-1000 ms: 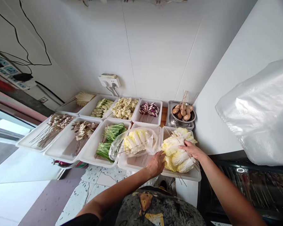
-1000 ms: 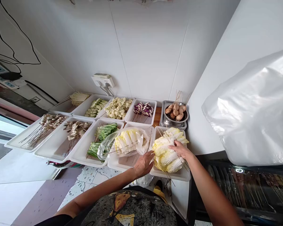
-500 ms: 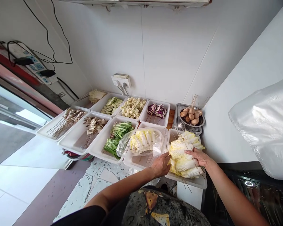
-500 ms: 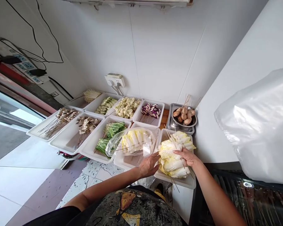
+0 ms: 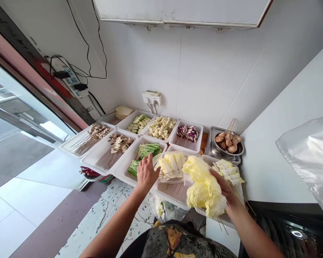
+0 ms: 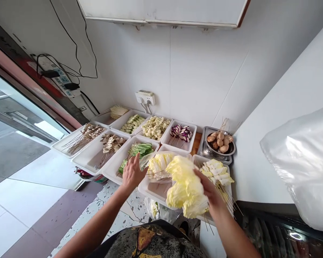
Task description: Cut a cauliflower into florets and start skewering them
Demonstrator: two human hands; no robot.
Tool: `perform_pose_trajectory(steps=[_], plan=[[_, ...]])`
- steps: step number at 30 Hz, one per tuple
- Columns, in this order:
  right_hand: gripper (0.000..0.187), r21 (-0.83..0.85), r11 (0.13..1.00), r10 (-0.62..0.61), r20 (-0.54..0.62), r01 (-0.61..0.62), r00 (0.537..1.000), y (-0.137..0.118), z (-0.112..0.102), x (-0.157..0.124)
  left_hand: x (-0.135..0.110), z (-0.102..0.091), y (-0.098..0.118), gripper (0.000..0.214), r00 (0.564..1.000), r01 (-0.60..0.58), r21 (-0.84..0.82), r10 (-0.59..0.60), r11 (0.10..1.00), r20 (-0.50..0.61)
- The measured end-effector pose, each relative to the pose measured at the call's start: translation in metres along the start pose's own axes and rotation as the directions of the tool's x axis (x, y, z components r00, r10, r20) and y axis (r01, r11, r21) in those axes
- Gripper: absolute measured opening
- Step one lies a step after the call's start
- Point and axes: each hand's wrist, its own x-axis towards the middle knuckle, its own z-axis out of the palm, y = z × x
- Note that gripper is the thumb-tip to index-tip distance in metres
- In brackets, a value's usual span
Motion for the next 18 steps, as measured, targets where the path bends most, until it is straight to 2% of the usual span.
perform_pose_trajectory(steps=[3,5,7,10,14,18], plan=[[0.061,-0.062,0.996,0.064,0.140,-0.056,0.988,0.014,0.043,0.027,0.021,0.001,-0.023,0.057,0.957,0.062,0.029,-0.067,0.998,0.281],[0.057,-0.050,0.990,0.140,0.202,-0.132,0.969,0.022,0.056,0.038,0.030,0.004,-0.029,0.040,0.940,0.043,-0.006,-0.038,0.999,0.340],[0.051,0.007,0.984,0.170,0.233,-0.176,0.957,0.028,0.060,0.043,0.036,0.006,-0.030,0.028,0.953,0.010,-0.064,0.010,0.998,0.303],[0.043,0.066,0.976,0.186,0.254,-0.209,0.949,0.037,0.060,0.045,0.042,0.010,-0.025,0.035,0.972,0.001,-0.166,0.039,0.986,0.232],[0.044,0.063,0.974,0.197,0.254,-0.219,0.947,0.047,0.061,0.050,0.043,0.013,-0.016,0.032,0.992,0.024,-0.316,0.017,0.949,0.126],[0.047,0.101,0.972,0.185,0.238,-0.214,0.953,0.051,0.061,0.063,0.037,0.011,-0.010,0.033,0.997,0.001,-0.345,0.024,0.939,0.068]])
